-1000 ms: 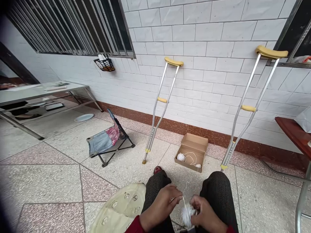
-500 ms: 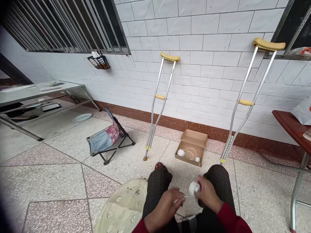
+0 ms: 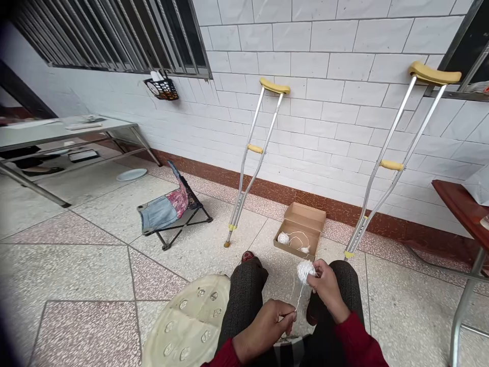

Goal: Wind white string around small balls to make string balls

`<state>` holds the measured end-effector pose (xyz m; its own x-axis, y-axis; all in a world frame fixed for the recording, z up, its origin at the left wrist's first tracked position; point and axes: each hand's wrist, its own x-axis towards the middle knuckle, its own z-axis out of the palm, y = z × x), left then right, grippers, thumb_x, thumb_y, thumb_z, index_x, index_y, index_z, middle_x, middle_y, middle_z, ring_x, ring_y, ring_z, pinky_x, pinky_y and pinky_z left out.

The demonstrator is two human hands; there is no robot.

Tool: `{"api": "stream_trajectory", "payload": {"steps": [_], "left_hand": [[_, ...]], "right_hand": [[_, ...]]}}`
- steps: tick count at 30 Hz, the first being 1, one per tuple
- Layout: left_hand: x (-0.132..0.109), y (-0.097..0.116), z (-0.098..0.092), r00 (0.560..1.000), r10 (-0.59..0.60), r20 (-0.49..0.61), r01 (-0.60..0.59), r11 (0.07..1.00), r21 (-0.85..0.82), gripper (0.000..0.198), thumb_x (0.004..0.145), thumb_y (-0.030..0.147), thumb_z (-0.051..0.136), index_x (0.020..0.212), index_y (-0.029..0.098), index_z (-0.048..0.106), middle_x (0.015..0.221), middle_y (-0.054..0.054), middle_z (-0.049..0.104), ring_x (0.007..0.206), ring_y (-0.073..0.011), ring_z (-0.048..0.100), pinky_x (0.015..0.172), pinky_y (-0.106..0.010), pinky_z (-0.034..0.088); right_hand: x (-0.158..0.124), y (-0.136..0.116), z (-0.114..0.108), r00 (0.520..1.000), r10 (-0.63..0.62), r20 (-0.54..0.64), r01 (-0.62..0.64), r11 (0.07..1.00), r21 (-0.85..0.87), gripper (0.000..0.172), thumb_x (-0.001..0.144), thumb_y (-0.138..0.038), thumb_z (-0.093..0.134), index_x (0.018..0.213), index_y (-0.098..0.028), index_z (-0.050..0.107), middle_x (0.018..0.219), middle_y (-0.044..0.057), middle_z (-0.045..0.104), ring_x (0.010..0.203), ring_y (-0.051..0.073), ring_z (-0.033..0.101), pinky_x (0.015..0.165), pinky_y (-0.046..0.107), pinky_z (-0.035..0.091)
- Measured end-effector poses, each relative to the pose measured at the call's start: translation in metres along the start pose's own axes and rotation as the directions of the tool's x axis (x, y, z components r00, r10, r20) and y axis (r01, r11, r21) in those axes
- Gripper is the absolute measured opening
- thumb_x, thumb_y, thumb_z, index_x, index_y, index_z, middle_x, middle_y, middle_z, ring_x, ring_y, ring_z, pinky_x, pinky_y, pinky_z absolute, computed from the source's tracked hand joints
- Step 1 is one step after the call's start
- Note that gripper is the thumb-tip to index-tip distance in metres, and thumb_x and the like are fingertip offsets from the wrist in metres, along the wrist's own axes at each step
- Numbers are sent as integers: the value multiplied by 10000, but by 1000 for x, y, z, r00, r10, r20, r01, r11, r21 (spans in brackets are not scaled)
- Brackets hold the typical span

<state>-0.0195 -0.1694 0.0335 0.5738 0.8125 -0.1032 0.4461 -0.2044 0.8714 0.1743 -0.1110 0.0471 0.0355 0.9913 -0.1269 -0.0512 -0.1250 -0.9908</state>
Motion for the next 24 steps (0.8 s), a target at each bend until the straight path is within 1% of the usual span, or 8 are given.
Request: {"api": "stream_trajectory", "payload": {"steps": [4, 8, 11, 14, 18, 20, 22, 24], "left_hand": [[-7, -19, -9, 999, -38, 22, 36, 997, 73, 409, 948, 303, 414, 635, 145, 625, 627, 6, 623, 608, -118, 553, 637, -202, 378], [-8, -38, -15, 997, -73, -17, 74, 986, 147, 417, 951, 286, 409, 594, 147, 573, 639, 3, 615, 637, -120, 561, 641, -199, 374], [-8, -32, -21, 999, -43, -27, 48, 972, 230, 407, 952, 274, 414, 580, 158, 533, 622, 7, 601, 636, -125, 562, 657, -205, 374], [-10, -8, -30, 997, 78, -17, -70, 958, 278, 399, 959, 287, 422, 590, 168, 516, 619, 0, 594, 688, -142, 572, 696, -215, 376], [-10, 22, -58, 972, 204, -120, -157, 936, 315, 397, 981, 310, 377, 635, 171, 515, 661, -13, 589, 717, -148, 563, 719, -227, 375], [-4, 24, -73, 960, 216, -179, -150, 935, 320, 423, 984, 316, 364, 614, 166, 503, 626, -8, 563, 705, -148, 552, 748, -238, 377], [4, 16, -80, 958, 202, -206, -134, 945, 300, 439, 977, 322, 381, 587, 161, 505, 592, -1, 545, 698, -150, 546, 770, -247, 377], [13, 3, -74, 966, 167, -200, -118, 965, 234, 437, 965, 325, 406, 584, 154, 535, 599, -1, 561, 688, -148, 547, 749, -242, 384]], "right_hand": [[-3, -16, 1, 999, 8, -35, -3, 990, 139, 348, 679, -454, 667, 877, -180, 586, 652, 1, 584, 505, 132, 494, 429, 235, 348], [-3, -59, -15, 990, -128, -61, 137, 974, 178, 304, 683, -357, 716, 890, -177, 586, 742, 1, 577, 517, 97, 445, 458, 222, 357], [10, -75, -26, 960, -240, -147, 238, 971, -31, 270, 682, -292, 696, 907, -187, 591, 846, 23, 604, 588, 124, 495, 498, 237, 405], [23, -60, -27, 936, -319, -146, 259, 909, -325, 301, 673, -277, 642, 966, -218, 607, 915, 45, 638, 736, 200, 571, 600, 300, 477], [1, -6, -8, 962, -273, 5, 247, 864, -440, 313, 613, -211, 631, 926, -225, 648, 918, 59, 655, 831, 247, 599, 720, 342, 493], [-26, 18, 7, 962, -158, 222, 244, 863, -443, 338, 597, -141, 608, 923, -220, 650, 902, 36, 650, 844, 223, 597, 758, 312, 472], [-52, 29, 21, 913, -22, 407, 191, 905, -380, 334, 590, -123, 628, 911, -215, 633, 848, 7, 624, 802, 192, 579, 689, 257, 456], [-67, 23, 29, 862, 30, 506, 105, 966, -236, 330, 606, -131, 662, 921, -213, 606, 816, -10, 596, 771, 171, 560, 634, 227, 438]]}}
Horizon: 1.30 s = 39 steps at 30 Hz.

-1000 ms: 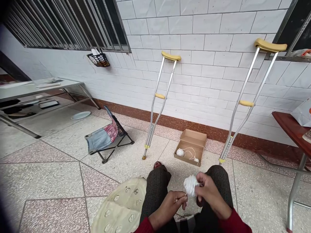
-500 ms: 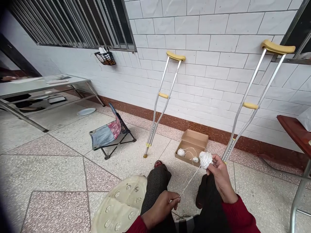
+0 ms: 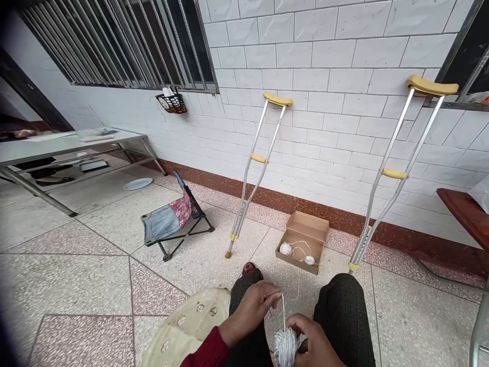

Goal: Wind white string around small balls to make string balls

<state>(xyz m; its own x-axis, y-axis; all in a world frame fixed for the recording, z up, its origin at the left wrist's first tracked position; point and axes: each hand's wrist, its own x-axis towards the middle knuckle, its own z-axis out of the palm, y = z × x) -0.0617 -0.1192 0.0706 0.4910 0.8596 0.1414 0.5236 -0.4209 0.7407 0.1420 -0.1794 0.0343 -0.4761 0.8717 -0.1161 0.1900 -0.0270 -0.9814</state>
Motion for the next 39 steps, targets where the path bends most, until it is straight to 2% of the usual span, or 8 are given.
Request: {"api": "stream_trajectory", "payload": {"steps": [5, 9, 16, 20, 26, 30, 35, 39], "left_hand": [[-13, -9, 61, 980, -102, 170, 143, 959, -246, 409, 943, 286, 426, 611, 136, 612, 611, -2, 617, 606, -121, 562, 641, -202, 402], [-27, 1, 77, 965, -96, 245, 159, 954, -253, 373, 937, 259, 440, 640, 150, 636, 637, 4, 642, 621, -117, 581, 631, -190, 407], [-25, -11, 37, 990, 9, 141, -36, 981, 192, 319, 919, 293, 553, 624, 180, 600, 643, 8, 654, 665, -137, 574, 919, -291, 355], [-26, -20, 44, 990, 11, 140, -42, 974, 223, 334, 943, 301, 524, 645, 174, 605, 654, 1, 657, 669, -137, 572, 874, -265, 369], [-28, -25, 69, 985, -68, 161, 51, 993, 110, 362, 963, 265, 468, 664, 168, 645, 701, -8, 680, 727, -140, 589, 722, -211, 377], [-34, -29, 79, 974, -115, 196, 103, 992, 74, 385, 966, 288, 447, 664, 162, 651, 690, -8, 669, 693, -133, 591, 699, -206, 387], [-32, -17, 64, 985, -43, 165, 20, 990, 137, 341, 937, 249, 486, 620, 171, 586, 598, 11, 606, 643, -137, 569, 897, -282, 387], [-15, 0, 36, 993, 93, 70, -105, 972, 209, 282, 946, 238, 458, 717, 181, 613, 704, -12, 636, 729, -161, 590, 1055, -389, 269]], "right_hand": [[21, -36, -32, 955, -26, -295, 108, 957, 268, 358, 635, -187, 690, 955, -214, 531, 850, 10, 596, 728, 169, 538, 589, 239, 446], [49, -17, -55, 848, -44, -529, 73, 997, 35, 288, 647, -231, 625, 908, -210, 506, 779, 1, 570, 662, 165, 511, 545, 241, 425], [31, 43, -12, 997, 35, -72, -43, 992, -115, 274, 546, -87, 604, 789, -197, 544, 661, -62, 502, 592, 102, 459, 533, 193, 328], [8, 14, -11, 985, 109, 135, -141, 955, 261, 309, 556, -147, 725, 822, -193, 573, 707, -45, 545, 577, 82, 453, 506, 172, 335], [1, -44, -27, 988, 157, 3, -135, 838, 529, 689, 591, -207, 768, 1232, -259, 519, 873, 6, 610, 595, 125, 523, 440, 197, 412], [26, -49, -46, 978, 116, -174, -36, 913, 406, 473, 649, -207, 701, 1109, -208, 592, 847, 13, 616, 587, 131, 519, 503, 251, 458], [50, -13, -58, 884, 14, -468, -126, 970, -209, 321, 593, -85, 581, 889, -199, 631, 709, -11, 595, 563, 135, 490, 537, 248, 399], [36, 22, -25, 953, 1, -302, -109, 933, -342, 316, 522, -52, 625, 805, -193, 613, 791, -3, 626, 718, 164, 553, 648, 244, 414]]}}
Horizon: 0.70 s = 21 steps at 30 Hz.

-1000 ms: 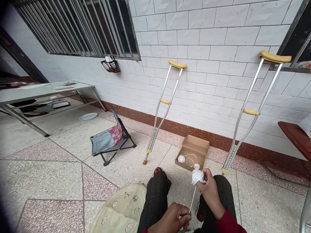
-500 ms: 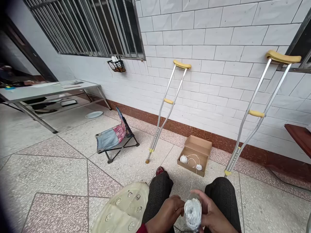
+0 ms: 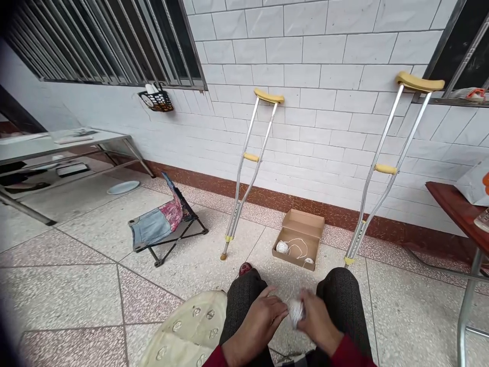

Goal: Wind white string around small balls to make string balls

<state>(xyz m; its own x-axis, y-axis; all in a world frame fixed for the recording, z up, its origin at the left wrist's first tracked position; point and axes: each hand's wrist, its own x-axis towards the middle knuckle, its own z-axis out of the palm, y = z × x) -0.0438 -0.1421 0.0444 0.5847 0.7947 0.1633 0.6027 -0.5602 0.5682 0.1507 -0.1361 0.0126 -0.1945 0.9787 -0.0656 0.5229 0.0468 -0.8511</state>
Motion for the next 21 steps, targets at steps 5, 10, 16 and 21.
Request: {"api": "stream_trajectory", "payload": {"steps": [5, 10, 16, 21], "left_hand": [[13, -4, -8, 995, 7, 95, 15, 971, -239, 388, 968, 306, 439, 659, 173, 632, 654, 16, 639, 691, -126, 586, 1002, -310, 319], [3, -8, 24, 979, -109, 170, 171, 895, -412, 475, 953, 357, 435, 568, 141, 610, 631, -17, 624, 677, -139, 576, 705, -216, 405], [-13, 13, 30, 955, -115, 272, 207, 918, -338, 416, 924, 313, 473, 550, 160, 575, 574, 9, 591, 621, -128, 549, 702, -213, 404], [3, 17, -15, 993, -45, 108, 61, 987, -146, 332, 923, 243, 470, 612, 170, 557, 590, 28, 577, 598, -111, 521, 953, -276, 348]], "right_hand": [[-36, -14, 7, 937, -4, 349, -180, 851, 494, 407, 527, -154, 753, 904, -185, 602, 762, -30, 611, 634, 135, 561, 523, 197, 411], [-29, -35, -38, 969, 160, 191, -249, 605, 756, 321, 663, -273, 711, 940, -173, 583, 719, -14, 598, 504, 96, 516, 447, 201, 418], [17, -32, -66, 967, 225, -120, -157, 895, 417, 273, 613, -274, 710, 844, -184, 595, 536, -45, 541, 437, 113, 461, 431, 229, 352], [12, -26, -38, 990, 122, -74, -89, 936, 341, 296, 531, -183, 725, 798, -199, 598, 648, -32, 594, 605, 139, 527, 544, 231, 387]]}}
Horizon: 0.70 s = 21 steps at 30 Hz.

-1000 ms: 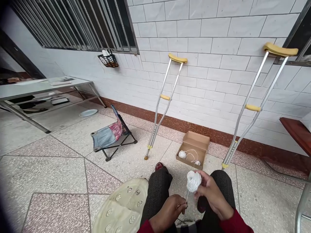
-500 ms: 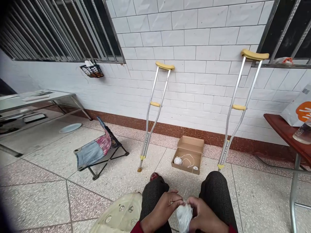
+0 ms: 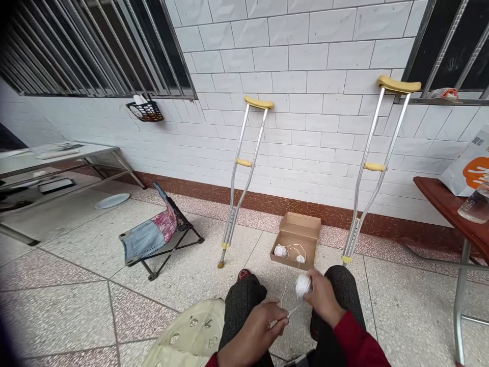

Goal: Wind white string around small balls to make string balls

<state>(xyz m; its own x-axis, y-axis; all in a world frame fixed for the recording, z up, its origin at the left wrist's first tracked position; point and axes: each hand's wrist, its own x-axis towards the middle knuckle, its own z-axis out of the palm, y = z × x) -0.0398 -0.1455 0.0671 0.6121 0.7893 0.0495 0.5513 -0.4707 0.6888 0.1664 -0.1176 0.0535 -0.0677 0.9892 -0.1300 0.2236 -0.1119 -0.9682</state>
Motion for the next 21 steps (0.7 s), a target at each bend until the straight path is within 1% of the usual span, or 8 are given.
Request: {"api": "stream_trajectory", "payload": {"steps": [2, 5, 8, 11, 13, 16, 19, 21], "left_hand": [[8, -5, -13, 998, 25, -64, -20, 998, 64, 304, 927, 243, 465, 653, 173, 579, 637, 21, 600, 636, -118, 539, 1013, -316, 301], [14, -17, -12, 998, 18, -56, -15, 999, 48, 342, 939, 286, 455, 648, 174, 596, 653, 9, 616, 678, -134, 557, 983, -317, 324], [9, -24, 11, 999, -34, 25, 36, 994, -106, 430, 958, 344, 421, 617, 162, 611, 650, -10, 622, 686, -144, 566, 797, -243, 401], [-2, -20, 37, 992, -92, 81, 109, 966, -236, 476, 958, 384, 416, 597, 148, 617, 639, -15, 618, 661, -142, 568, 683, -218, 401], [-8, -14, 45, 991, -93, 96, 115, 961, -251, 479, 959, 390, 415, 596, 152, 617, 632, -10, 616, 658, -139, 569, 692, -216, 402], [-8, -11, 42, 994, -75, 75, 86, 984, -153, 444, 958, 352, 427, 598, 166, 608, 624, -6, 620, 681, -145, 573, 786, -234, 404], [-4, -18, 29, 997, -63, 42, 62, 998, 27, 370, 934, 300, 473, 609, 172, 598, 607, -1, 613, 659, -146, 559, 934, -301, 362], [-1, -25, 22, 1000, -25, 20, 23, 996, 92, 323, 927, 297, 490, 653, 176, 610, 656, -7, 630, 686, -151, 567, 987, -334, 326]], "right_hand": [[-15, 10, 17, 982, -26, 184, 25, 1000, 9, 346, 516, -188, 734, 838, -199, 606, 680, -40, 597, 643, 142, 535, 560, 223, 389], [-35, 14, 27, 909, 5, 417, -88, 980, 179, 453, 536, -256, 764, 951, -197, 594, 712, -42, 606, 609, 134, 548, 525, 211, 395], [-35, -2, 7, 923, 68, 380, -212, 912, 351, 486, 574, -299, 773, 1002, -189, 570, 697, -34, 606, 493, 100, 512, 434, 186, 352], [-15, -15, -18, 976, 100, 194, -179, 874, 452, 389, 649, -318, 718, 971, -171, 557, 639, -31, 576, 441, 88, 467, 378, 176, 298], [0, -9, -22, 996, 64, 56, -81, 916, 392, 307, 654, -295, 678, 904, -170, 551, 599, -44, 540, 443, 93, 454, 382, 182, 301], [7, 20, -4, 998, -52, -42, 54, 997, 50, 246, 577, -185, 639, 804, -190, 546, 616, -60, 521, 528, 112, 483, 465, 198, 349], [-10, 50, 25, 987, -134, 88, 150, 966, -211, 287, 507, -95, 618, 774, -190, 568, 670, -56, 539, 645, 126, 496, 557, 209, 361], [-25, 61, 37, 967, -80, 241, 125, 976, -178, 330, 504, -101, 651, 813, -193, 582, 696, -54, 563, 640, 120, 486, 540, 199, 349]]}}
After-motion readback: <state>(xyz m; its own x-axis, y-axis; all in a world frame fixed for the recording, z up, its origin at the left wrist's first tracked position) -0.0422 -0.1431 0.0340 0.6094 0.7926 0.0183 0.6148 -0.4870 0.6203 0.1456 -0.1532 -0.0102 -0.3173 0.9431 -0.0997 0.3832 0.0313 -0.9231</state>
